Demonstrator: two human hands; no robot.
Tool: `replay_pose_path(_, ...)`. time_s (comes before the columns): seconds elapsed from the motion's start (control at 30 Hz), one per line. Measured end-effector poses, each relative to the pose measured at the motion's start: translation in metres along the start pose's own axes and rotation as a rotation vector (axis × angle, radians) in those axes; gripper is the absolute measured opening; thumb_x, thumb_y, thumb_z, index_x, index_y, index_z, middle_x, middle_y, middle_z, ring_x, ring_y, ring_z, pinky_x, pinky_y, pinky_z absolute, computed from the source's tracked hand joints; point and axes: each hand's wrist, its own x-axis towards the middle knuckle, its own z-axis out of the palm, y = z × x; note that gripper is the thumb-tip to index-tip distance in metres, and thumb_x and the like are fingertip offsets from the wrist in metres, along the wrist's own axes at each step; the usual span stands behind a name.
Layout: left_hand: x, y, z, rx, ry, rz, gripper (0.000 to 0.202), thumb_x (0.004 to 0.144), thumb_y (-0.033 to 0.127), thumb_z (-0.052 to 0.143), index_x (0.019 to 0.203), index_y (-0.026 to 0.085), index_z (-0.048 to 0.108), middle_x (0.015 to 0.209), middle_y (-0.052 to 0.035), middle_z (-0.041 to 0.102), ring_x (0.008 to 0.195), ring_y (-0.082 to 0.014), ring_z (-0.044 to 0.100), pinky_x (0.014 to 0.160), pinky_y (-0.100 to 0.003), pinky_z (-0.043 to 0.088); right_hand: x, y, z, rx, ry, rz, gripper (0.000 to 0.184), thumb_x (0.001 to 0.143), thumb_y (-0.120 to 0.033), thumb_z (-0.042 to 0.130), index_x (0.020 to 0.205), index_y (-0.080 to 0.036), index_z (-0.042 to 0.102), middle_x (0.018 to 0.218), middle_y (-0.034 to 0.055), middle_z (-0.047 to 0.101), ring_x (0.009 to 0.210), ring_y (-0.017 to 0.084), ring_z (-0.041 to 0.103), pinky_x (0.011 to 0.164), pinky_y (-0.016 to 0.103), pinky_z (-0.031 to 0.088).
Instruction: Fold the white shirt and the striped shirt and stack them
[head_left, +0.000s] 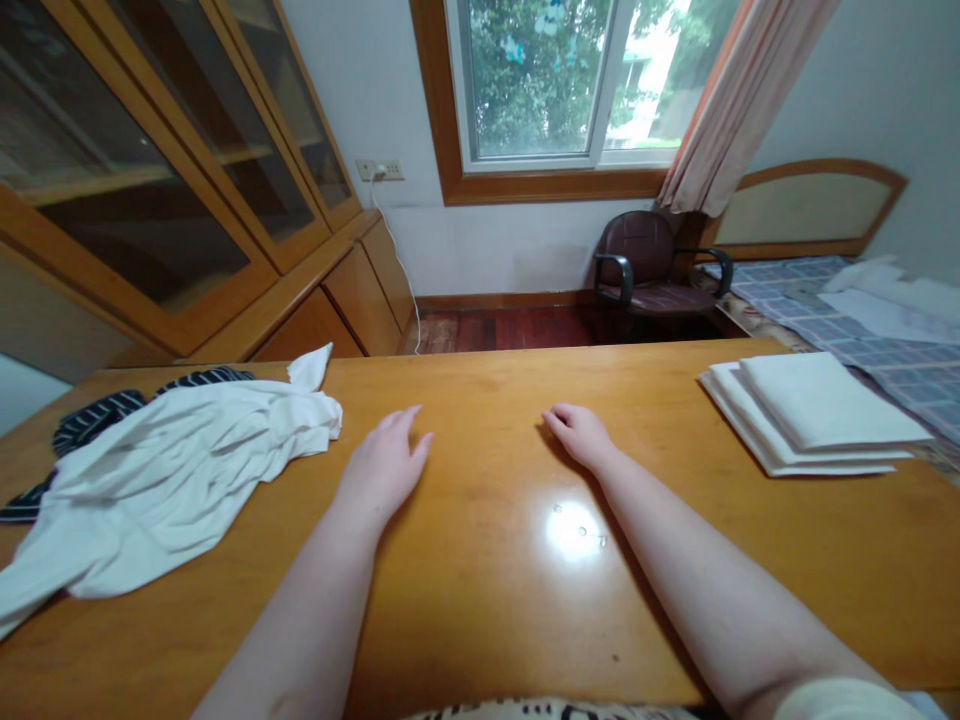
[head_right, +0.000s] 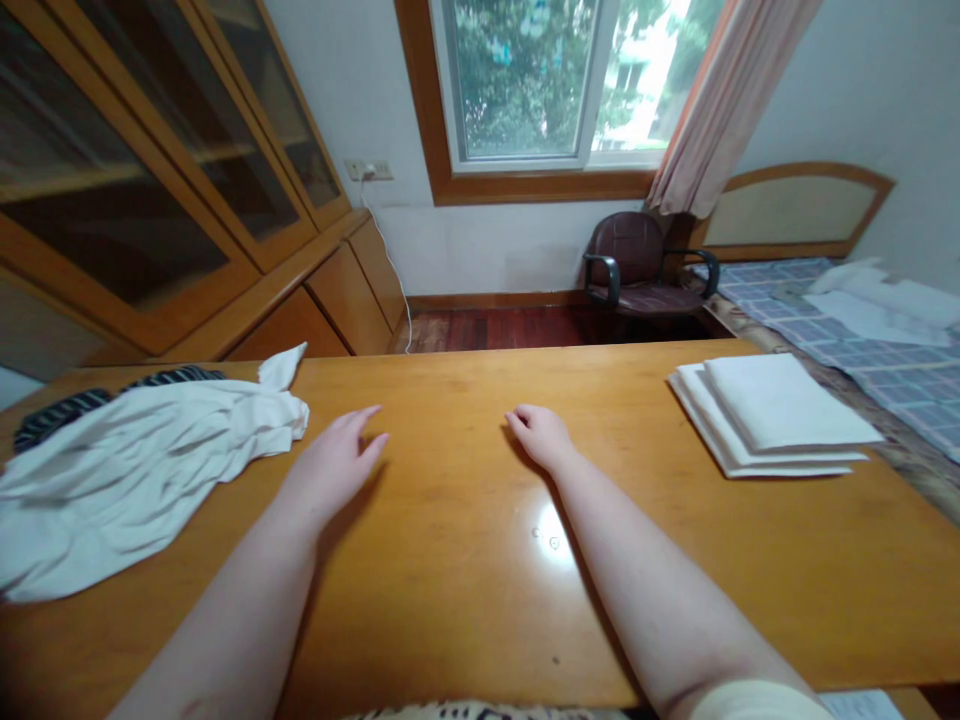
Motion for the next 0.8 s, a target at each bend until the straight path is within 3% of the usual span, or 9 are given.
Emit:
replay_pose_path(0.1, 0.014, -0.035, -0.033, 0.258, 0.036, -0.212, 0.069, 0.077, 0.042, 0.059, 0.135, 0.007, 0.043, 0.143, -0.0282, 0.034, 0.132, -0.0420, 0.033, 0.103, -0.052, 0.030, 0.000, -0.003, 0.000, -0.064, -0.016, 0.008, 0.038, 0.089, -0.044, 0.041, 0.060, -0.020, 0.049, 0.059, 0.0000, 0.052, 0.058, 0.013, 0.045, 0.053, 0.025, 0.023)
replay_pose_path(0.27, 0.016, -0.108, -0.066, 0.402, 0.313, -0.559, 0.082, 0.077, 0.052, 0.055, 0.142, 0.009, 0.031, 0.152, -0.0317, 0.003, 0.136, -0.0510, 0.013, 0.095, -0.068, 0.025, 0.000, -0.006, -0.001, -0.103, -0.020, 0.016, 0.037, 0.089, -0.044, 0.042, 0.061, -0.020, 0.050, 0.061, 0.0009, 0.055, 0.059, 0.014, 0.046, 0.053, 0.025, 0.022)
replay_pose_path(0.37, 0.009, -0.141, -0.075, 0.307, 0.233, -0.794, 0.098, 0.070, 0.061, 0.058, 0.146, 0.012, 0.021, 0.149, -0.0340, 0.015, 0.131, -0.0531, 0.025, 0.092, -0.067, 0.027, 0.001, -0.006, -0.001, -0.085, -0.021, 0.019, 0.037, 0.089, -0.044, 0.042, 0.062, -0.020, 0.051, 0.061, 0.0008, 0.055, 0.059, 0.014, 0.047, 0.053, 0.025, 0.023)
replay_pose_path(0.47, 0.008, -0.157, -0.079, 0.343, 0.235, -0.858, 0.099, 0.065, 0.065, 0.059, 0.143, 0.015, 0.026, 0.143, -0.0316, 0.033, 0.124, -0.0512, 0.037, 0.087, -0.063, 0.035, 0.001, -0.006, -0.001, -0.079, -0.022, 0.027, 0.036, 0.089, -0.044, 0.042, 0.062, -0.021, 0.051, 0.062, 0.0009, 0.056, 0.060, 0.014, 0.047, 0.054, 0.025, 0.023)
replay_pose_path(0.6, 0.013, -0.162, -0.082, 0.405, 0.297, -0.847, 0.061, 0.074, 0.052, 0.053, 0.122, 0.014, 0.049, 0.131, -0.0280, 0.048, 0.116, -0.0460, 0.046, 0.081, -0.059, 0.040, 0.001, -0.005, -0.001, -0.063, -0.018, 0.033, 0.036, 0.088, -0.044, 0.043, 0.061, -0.020, 0.050, 0.061, 0.0004, 0.054, 0.059, 0.014, 0.046, 0.054, 0.025, 0.023)
replay_pose_path(0.7, 0.014, -0.160, -0.082, 0.407, 0.368, -0.818, 0.034, 0.075, 0.039, 0.052, 0.098, 0.013, 0.057, 0.118, -0.0240, 0.058, 0.107, -0.0421, 0.053, 0.079, -0.056, 0.042, 0.002, -0.005, -0.001, -0.052, -0.016, 0.034, 0.037, 0.088, -0.044, 0.043, 0.061, -0.020, 0.049, 0.060, -0.0001, 0.053, 0.059, 0.013, 0.046, 0.054, 0.025, 0.023)
replay_pose_path(0.8, 0.010, -0.154, -0.081, 0.388, 0.571, -0.750, 0.023, 0.075, 0.032, 0.051, 0.088, 0.013, 0.056, 0.111, -0.0224, 0.060, 0.099, -0.0389, 0.056, 0.080, -0.056, 0.043, 0.002, -0.005, 0.000, -0.049, -0.020, 0.044, 0.037, 0.088, -0.044, 0.043, 0.061, -0.020, 0.050, 0.059, -0.0002, 0.053, 0.058, 0.013, 0.046, 0.053, 0.025, 0.024)
